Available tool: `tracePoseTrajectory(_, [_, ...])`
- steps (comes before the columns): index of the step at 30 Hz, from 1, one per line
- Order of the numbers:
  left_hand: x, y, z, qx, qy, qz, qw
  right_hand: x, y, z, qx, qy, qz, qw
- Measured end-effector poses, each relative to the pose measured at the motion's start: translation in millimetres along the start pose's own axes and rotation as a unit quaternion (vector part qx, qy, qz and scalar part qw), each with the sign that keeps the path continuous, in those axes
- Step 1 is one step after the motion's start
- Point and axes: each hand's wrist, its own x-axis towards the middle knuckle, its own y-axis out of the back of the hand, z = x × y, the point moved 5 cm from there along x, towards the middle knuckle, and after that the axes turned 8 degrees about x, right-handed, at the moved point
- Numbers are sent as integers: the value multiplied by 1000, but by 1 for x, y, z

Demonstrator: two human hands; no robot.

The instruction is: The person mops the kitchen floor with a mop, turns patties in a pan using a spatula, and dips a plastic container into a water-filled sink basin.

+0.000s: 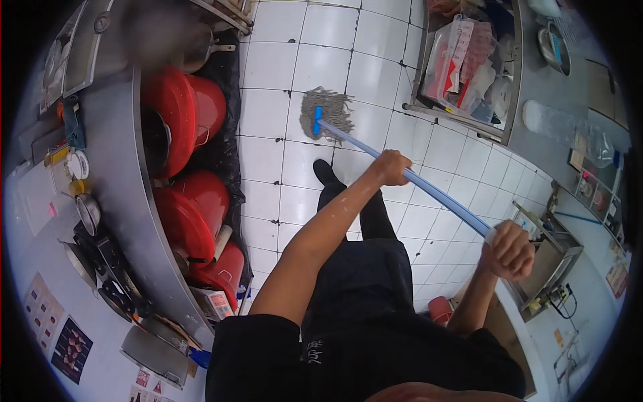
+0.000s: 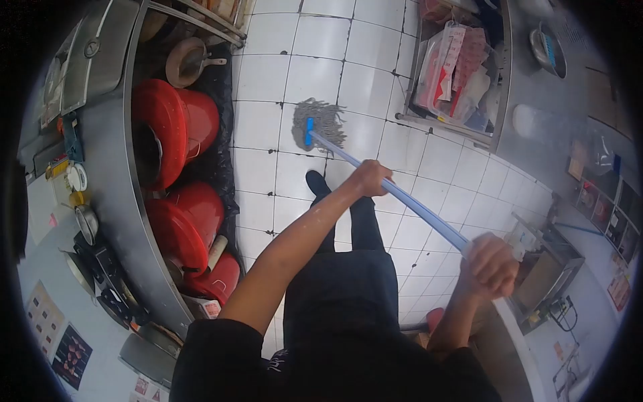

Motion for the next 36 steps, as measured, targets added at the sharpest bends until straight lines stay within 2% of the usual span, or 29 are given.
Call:
tracePoseTrajectory(3, [-30,33,-36,30,7,31,999,-3,-22,36,28,-12,-9,999])
tracePoseTrajectory(7, [-72,44,-88,68,22,54,996,-43,-10,84,63,-15,14,998])
tracePoseTrajectory(9, [-105,46,-118,109,37,36,993,-92,-3,110,-45,-58,108,991])
tracePoseTrajectory(11, [-153,42,-153,87,-3,76,993,-135,-22,138,-16,-81,29,996])
tracePoseTrajectory(13, [-199,43,-185,80,11,8,997,-201,-28,165,35,-120,23,992])
tracePoseTrajectory(15, [-232,46,-209,146,20,-38,988,-220,-55,179,3,-96,26,995])
tracePoseTrajectory(16, [-235,50,-212,124,21,-47,991,-223,-60,182,-3,-89,35,995])
tracePoseTrajectory(21, [-189,44,-159,96,19,1,995,-177,-49,128,-36,-66,77,994])
tracePoseTrajectory(25, [-125,-2,-55,8,-30,62,998,-137,-28,23,-123,-81,51,988])
tracePoseTrajectory(27, [-99,-36,-3,0,-52,85,995,-126,-25,-32,-161,-81,73,981])
tracePoseTrajectory(30, [-62,-87,74,-90,-109,100,985,-109,-34,-97,-193,-85,33,977])
tracePoseTrajectory(33, [-34,-125,132,-184,-155,130,962,-108,-39,-117,-248,-73,-14,966])
tracePoseTrajectory(36, [-14,-166,140,-196,-178,120,957,-111,-44,-107,-292,-40,-37,955])
